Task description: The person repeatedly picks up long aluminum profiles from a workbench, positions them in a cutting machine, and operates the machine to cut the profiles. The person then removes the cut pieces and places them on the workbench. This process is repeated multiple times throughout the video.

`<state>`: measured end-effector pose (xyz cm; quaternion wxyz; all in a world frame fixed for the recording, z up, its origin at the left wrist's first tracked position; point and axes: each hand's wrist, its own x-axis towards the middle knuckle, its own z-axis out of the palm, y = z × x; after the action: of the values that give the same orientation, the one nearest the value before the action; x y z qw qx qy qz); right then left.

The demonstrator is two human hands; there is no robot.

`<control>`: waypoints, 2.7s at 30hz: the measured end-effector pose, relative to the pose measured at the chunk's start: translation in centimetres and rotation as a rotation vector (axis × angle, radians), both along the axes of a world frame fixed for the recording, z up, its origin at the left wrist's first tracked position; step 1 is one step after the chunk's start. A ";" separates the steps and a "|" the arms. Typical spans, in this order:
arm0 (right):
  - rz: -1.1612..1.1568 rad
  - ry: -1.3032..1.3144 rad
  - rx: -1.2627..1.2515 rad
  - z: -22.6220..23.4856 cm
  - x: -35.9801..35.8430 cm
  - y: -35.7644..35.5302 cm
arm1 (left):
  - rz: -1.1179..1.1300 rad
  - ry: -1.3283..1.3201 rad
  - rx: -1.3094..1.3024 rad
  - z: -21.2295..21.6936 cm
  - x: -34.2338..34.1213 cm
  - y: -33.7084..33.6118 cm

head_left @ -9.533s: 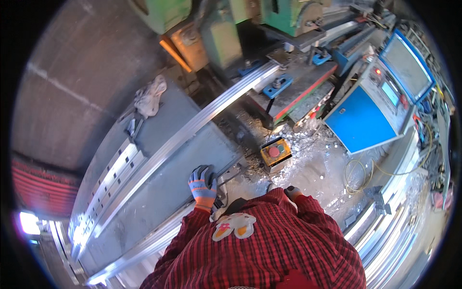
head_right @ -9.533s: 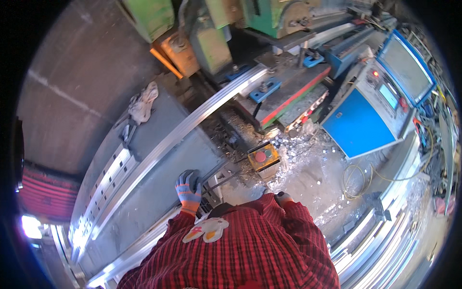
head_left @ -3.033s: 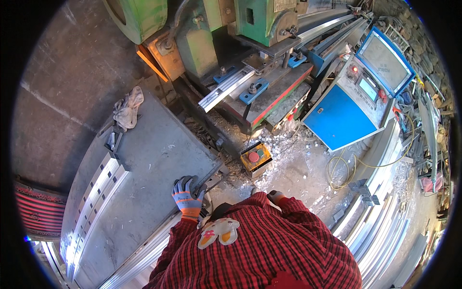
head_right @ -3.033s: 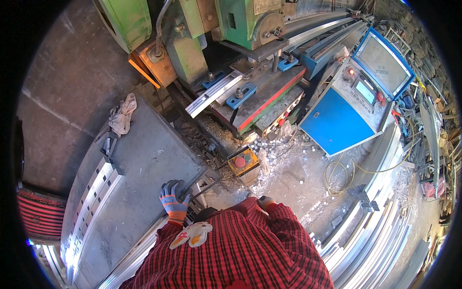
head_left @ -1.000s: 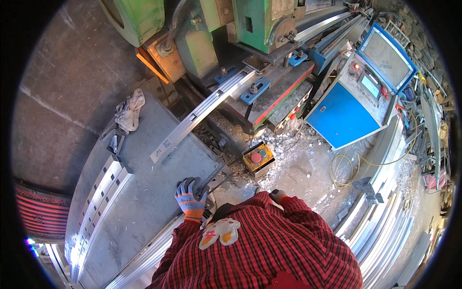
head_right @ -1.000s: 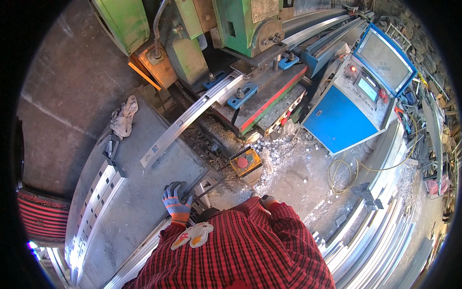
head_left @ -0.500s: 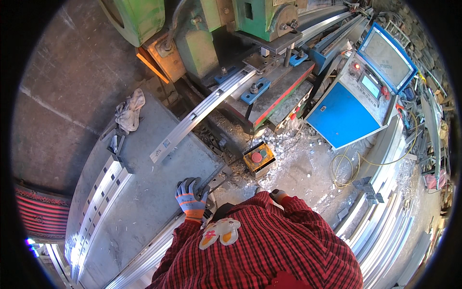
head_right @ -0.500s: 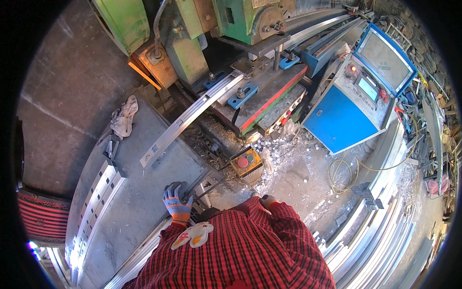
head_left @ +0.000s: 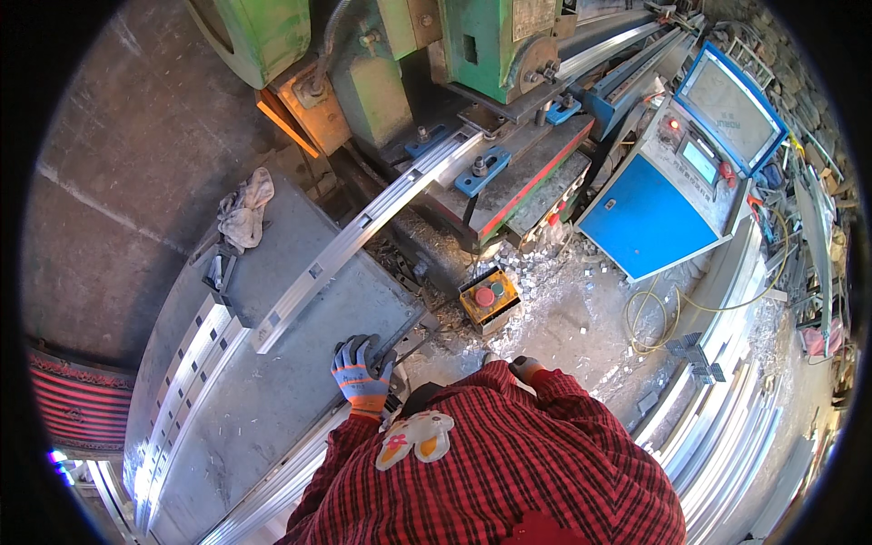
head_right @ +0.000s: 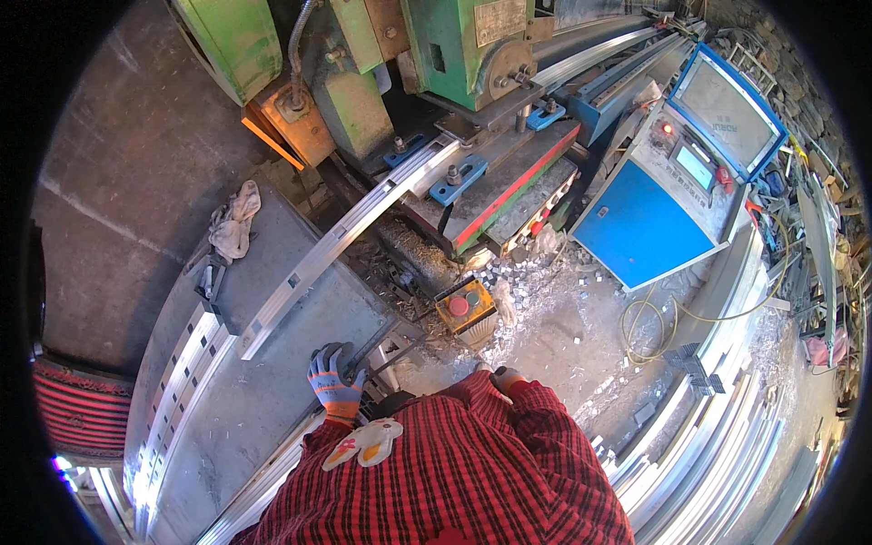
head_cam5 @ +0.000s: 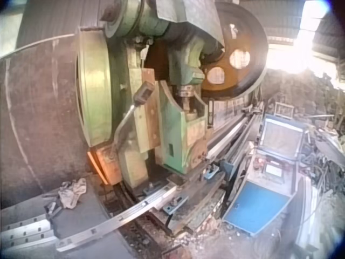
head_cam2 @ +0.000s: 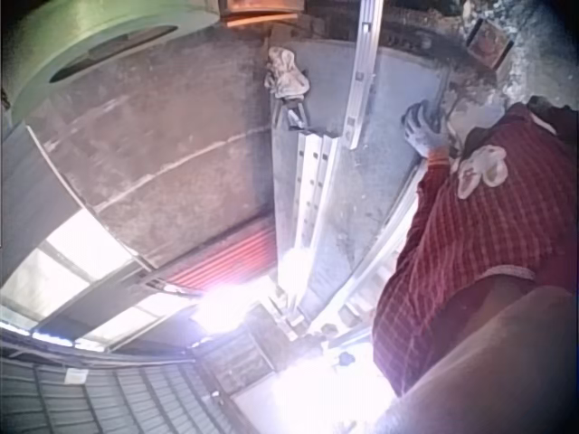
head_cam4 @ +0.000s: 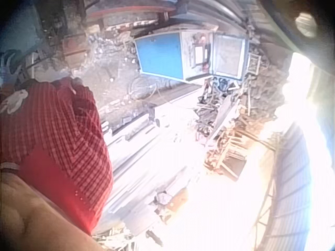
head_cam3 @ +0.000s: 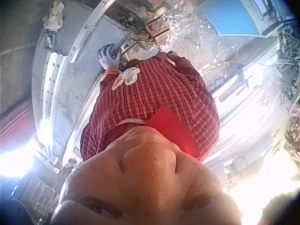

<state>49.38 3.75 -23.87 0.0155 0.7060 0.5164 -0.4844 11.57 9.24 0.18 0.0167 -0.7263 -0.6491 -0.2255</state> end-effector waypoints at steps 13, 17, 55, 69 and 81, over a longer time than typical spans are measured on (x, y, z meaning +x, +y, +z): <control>0.006 0.025 -0.015 0.8 -0.1 0.2 | 0.005 -0.004 -0.010 -0.3 -0.2 0.0; 0.014 0.012 -0.026 1.3 -0.2 0.4 | 0.013 -0.003 -0.021 0.1 0.0 -0.1; -0.037 0.005 0.026 0.4 -0.3 0.1 | -0.011 -0.009 0.004 0.3 0.1 0.0; -0.021 0.017 0.028 0.0 0.0 0.0 | -0.004 -0.020 -0.003 0.4 0.2 0.0; -0.019 0.016 0.019 -0.4 0.2 -0.1 | 0.009 -0.009 0.009 0.5 0.3 -0.1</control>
<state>49.54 3.65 -24.25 -0.0003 0.7071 0.5143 -0.4853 11.86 9.11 0.68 0.0181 -0.7222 -0.6515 -0.2317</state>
